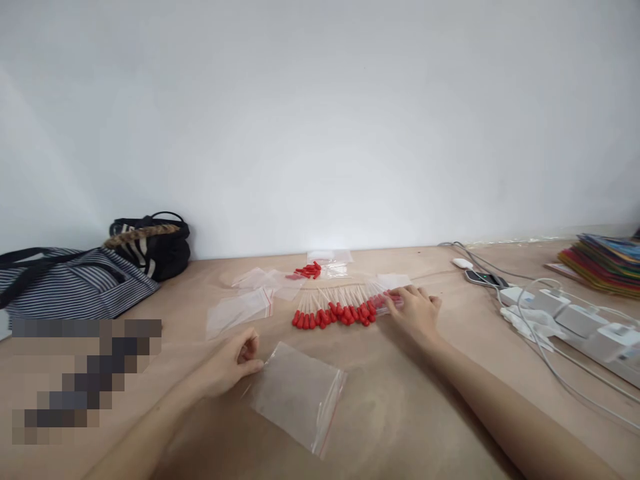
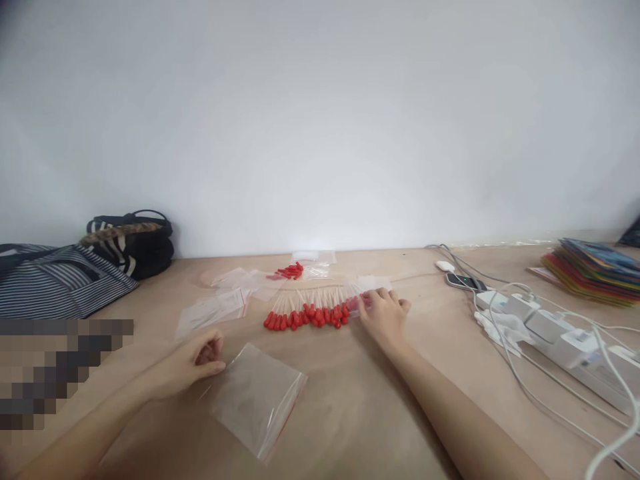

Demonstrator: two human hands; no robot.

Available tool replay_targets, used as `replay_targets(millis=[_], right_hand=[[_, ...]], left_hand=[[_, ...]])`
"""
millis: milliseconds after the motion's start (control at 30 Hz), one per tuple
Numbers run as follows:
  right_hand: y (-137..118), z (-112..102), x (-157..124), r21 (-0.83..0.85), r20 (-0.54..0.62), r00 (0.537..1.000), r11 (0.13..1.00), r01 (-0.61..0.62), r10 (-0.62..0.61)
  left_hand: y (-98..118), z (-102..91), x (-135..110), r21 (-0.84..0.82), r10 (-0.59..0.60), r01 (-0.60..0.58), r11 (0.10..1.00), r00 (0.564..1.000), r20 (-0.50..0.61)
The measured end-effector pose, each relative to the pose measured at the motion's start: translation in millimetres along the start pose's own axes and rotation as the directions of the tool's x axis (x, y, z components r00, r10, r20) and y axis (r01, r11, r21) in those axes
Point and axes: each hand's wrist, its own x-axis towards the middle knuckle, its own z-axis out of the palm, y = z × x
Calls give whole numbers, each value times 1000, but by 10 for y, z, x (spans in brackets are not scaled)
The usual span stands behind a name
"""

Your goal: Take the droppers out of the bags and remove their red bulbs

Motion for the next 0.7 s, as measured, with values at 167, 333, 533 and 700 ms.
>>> replay_targets(millis=[167, 333, 533, 700], right_hand=[[144, -3, 97, -167, 26, 990, 977, -135, 141], [199, 44, 117, -172, 110, 977, 972, -161, 181], [258, 138, 118, -86, 52, 991, 989, -118, 123], [274, 171, 128, -12, 64, 986, 988, -151, 151]], left_hand=[[8, 196, -49, 93, -126, 129, 987, 991, -39], [46, 164, -28, 50, -91, 86, 995, 990, 104], [-235, -415, 247, -190, -117, 52, 980, 929, -351], [-557, -615, 581, -151, -304, 266, 952, 775, -554]])
